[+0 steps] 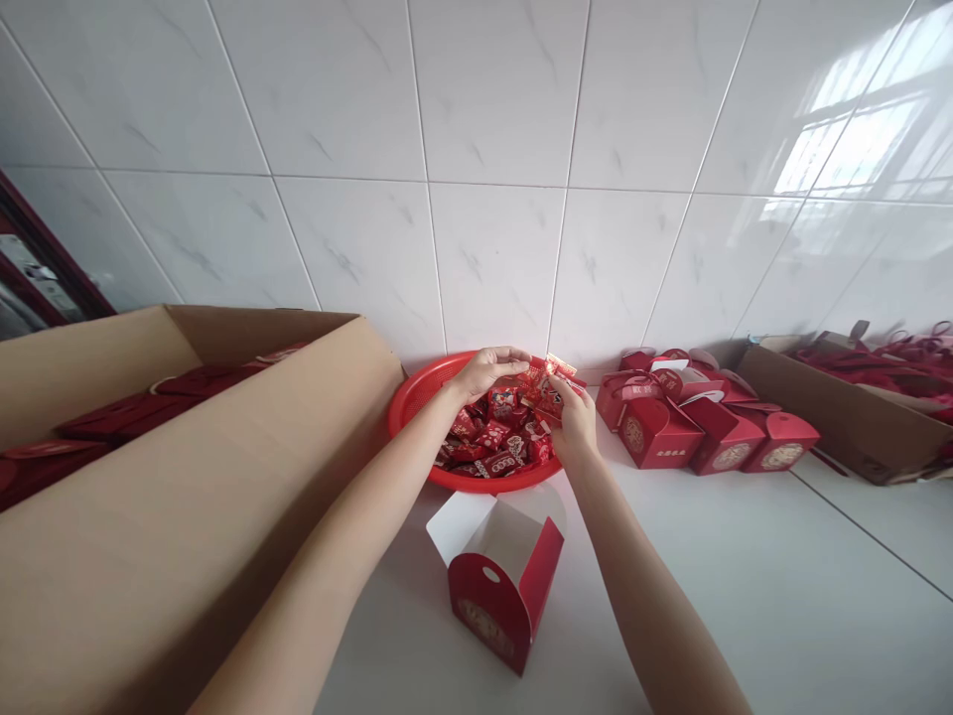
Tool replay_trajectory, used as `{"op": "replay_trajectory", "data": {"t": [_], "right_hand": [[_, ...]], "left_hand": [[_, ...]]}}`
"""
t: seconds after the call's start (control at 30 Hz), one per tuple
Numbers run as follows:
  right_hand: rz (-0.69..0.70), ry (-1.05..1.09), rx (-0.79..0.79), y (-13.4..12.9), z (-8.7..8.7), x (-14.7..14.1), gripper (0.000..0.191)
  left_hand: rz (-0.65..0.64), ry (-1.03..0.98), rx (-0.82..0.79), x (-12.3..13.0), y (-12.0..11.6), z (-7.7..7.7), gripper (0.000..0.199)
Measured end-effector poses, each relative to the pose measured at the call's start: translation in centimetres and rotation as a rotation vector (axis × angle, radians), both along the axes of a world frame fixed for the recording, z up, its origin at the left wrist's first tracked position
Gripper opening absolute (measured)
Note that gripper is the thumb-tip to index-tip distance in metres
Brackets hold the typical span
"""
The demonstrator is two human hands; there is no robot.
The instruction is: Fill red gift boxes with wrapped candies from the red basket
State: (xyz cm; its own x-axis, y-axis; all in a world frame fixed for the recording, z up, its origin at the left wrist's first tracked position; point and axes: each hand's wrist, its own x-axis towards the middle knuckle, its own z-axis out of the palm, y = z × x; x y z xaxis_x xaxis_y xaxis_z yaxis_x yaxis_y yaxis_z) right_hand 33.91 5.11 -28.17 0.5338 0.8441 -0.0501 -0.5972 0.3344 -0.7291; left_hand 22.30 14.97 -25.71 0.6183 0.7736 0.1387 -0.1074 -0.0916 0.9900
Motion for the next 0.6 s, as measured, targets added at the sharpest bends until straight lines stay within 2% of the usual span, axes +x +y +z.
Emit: {"op": "replay_trajectory", "data": {"t": [0.13, 0.2, 0.27, 0.37, 0.5, 0.6], "right_hand": [[-0.035, 0.025, 0.004, 0.1, -0.1, 0.1, 0.017], [-0.065, 0.036, -0.006, 0.1, -0.1, 0.2, 0.017], [-0.075, 0.043, -0.009, 0.1, -0.1, 0.2, 0.018], [-0.077, 0.066, -0.018, 0.0, -0.1, 0.2, 0.019], [-0.031, 0.066, 0.015, 0.0, -0.1, 0.1, 0.020], [-0.007, 0.066, 0.041, 0.1, -0.2, 0.1, 0.023]], "left_hand": [[-0.002, 0.132, 0.129, -0.7, 0.4, 0.6, 0.032], [-0.023, 0.340, 0.189, -1.5, 0.9, 0.7, 0.028], [-0.065, 0.643, 0.278, -2.5, 1.5, 0.4, 0.021], [-0.084, 0.975, 0.406, -3.6, 1.8, -1.2, 0.015], [-0.037, 1.148, 0.474, -3.7, 1.9, -3.8, 0.018], [-0.024, 1.239, 0.518, -2.7, 2.4, -4.8, 0.013]]}}
